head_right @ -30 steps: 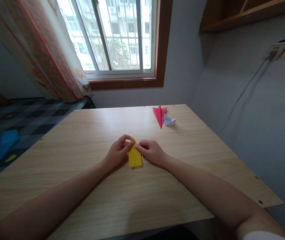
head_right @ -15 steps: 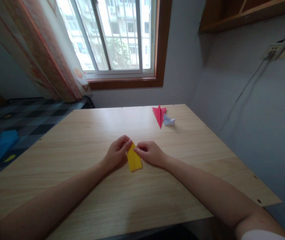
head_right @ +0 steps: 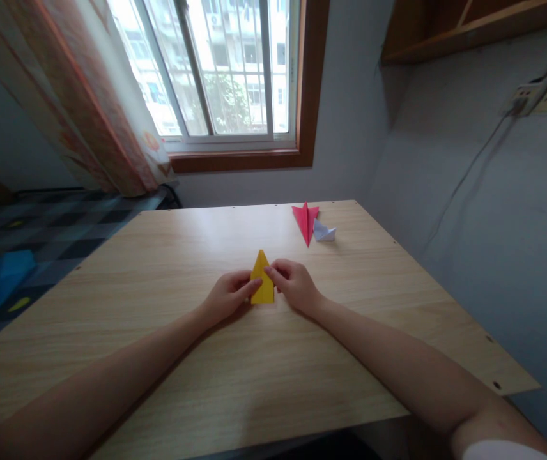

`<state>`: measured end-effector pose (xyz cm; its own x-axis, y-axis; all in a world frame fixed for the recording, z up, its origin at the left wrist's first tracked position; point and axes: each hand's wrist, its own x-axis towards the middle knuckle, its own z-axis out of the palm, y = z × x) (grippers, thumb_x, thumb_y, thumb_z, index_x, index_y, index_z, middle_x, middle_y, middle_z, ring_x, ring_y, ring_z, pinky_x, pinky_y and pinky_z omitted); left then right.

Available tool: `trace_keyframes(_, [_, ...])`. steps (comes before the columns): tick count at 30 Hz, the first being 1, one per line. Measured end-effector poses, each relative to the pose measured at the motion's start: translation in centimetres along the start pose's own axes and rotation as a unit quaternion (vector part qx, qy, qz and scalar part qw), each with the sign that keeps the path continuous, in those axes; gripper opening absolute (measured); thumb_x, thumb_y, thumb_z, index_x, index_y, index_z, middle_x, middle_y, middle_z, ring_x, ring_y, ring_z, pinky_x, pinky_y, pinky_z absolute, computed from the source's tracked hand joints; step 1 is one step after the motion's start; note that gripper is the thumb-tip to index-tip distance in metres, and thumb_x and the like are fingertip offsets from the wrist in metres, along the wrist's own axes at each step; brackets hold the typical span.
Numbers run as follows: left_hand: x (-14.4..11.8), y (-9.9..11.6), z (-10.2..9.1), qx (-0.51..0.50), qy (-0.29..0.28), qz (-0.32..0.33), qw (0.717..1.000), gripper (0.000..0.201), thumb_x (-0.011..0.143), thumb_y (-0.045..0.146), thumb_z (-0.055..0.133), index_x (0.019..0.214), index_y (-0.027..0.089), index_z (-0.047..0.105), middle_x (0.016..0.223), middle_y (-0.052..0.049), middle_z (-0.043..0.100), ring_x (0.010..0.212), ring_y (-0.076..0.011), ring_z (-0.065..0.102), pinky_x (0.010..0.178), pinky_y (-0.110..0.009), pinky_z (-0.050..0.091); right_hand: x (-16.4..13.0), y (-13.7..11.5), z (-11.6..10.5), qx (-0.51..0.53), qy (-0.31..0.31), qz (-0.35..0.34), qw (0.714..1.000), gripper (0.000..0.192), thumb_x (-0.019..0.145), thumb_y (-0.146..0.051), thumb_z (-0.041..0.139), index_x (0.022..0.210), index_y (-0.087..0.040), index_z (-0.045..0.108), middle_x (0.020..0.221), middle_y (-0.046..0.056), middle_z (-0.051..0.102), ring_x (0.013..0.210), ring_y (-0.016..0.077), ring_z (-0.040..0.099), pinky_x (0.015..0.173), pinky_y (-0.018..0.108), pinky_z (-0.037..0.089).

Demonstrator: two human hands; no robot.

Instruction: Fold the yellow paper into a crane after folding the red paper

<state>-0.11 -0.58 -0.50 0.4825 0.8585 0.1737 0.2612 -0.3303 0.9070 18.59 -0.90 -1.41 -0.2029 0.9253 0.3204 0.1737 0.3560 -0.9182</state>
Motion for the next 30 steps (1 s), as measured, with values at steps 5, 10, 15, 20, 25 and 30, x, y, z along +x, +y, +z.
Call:
trace_keyframes(5, [0.1,-0.2,0.0,-0.020,0.035,0.007,0.999,0.039,0.085,0.052,0.058,0.078,0.014,0.064,0.066,0.000,0.058,0.061,-0.0136,0.050,0.055,-0.023,0.038,0.0,0.1,0.0,0.029,-0.022,0.013,0.999,0.041,0.086,-0.059,0.059,0.074,-0.019,0.058,0.060,-0.004,0.052,0.054,0.0116,0.049,0.052,0.025,0.038])
trace_keyframes(10, [0.5,-0.4,0.0,-0.061,0.080,0.012,0.995,0.038,0.084,0.051,0.062,0.079,0.014,0.063,0.069,-0.001,0.061,0.065,-0.0147,0.055,0.058,-0.024,0.044,-0.1,0.2,-0.1,0.000,-0.059,0.012,0.998,0.042,0.086,-0.057,0.059,0.070,-0.019,0.057,0.060,-0.003,0.055,0.055,0.0116,0.050,0.053,0.024,0.039])
trace_keyframes(15, [0.6,-0.2,0.0,-0.102,0.065,-0.013,0.993,0.041,0.081,0.056,0.064,0.080,0.014,0.063,0.068,-0.001,0.061,0.060,-0.0138,0.056,0.054,-0.024,0.047,-0.1,0.5,0.0,0.014,-0.063,0.018,0.998,0.039,0.087,-0.055,0.060,0.072,-0.019,0.058,0.058,-0.003,0.055,0.053,0.0120,0.052,0.054,0.025,0.042])
trace_keyframes(20, [0.6,-0.1,0.1,-0.154,0.030,-0.020,0.987,0.044,0.077,0.055,0.071,0.092,0.014,0.065,0.085,-0.005,0.069,0.071,-0.0156,0.063,0.063,-0.026,0.052,-0.1,0.7,0.0,0.026,-0.038,0.016,0.999,0.038,0.086,-0.055,0.062,0.075,-0.018,0.059,0.060,-0.002,0.056,0.052,0.0115,0.051,0.051,0.024,0.040])
trace_keyframes(25, [0.5,-0.3,-0.1,-0.111,0.019,-0.016,0.994,0.038,0.079,0.052,0.070,0.085,0.014,0.065,0.071,-0.003,0.066,0.064,-0.0148,0.062,0.061,-0.025,0.050,0.0,0.7,0.1,0.058,-0.011,0.024,0.998,0.039,0.082,-0.057,0.066,0.078,-0.018,0.062,0.061,-0.003,0.056,0.053,0.0117,0.052,0.055,0.026,0.045])
trace_keyframes(30, [0.5,-0.2,0.0,-0.122,0.023,-0.019,0.992,0.037,0.079,0.051,0.071,0.085,0.015,0.065,0.073,-0.003,0.067,0.065,-0.0150,0.062,0.062,-0.026,0.050,0.1,1.1,0.1,0.053,-0.021,0.020,0.998,0.035,0.085,-0.053,0.064,0.081,-0.018,0.062,0.064,-0.002,0.057,0.054,0.0113,0.051,0.053,0.025,0.043])
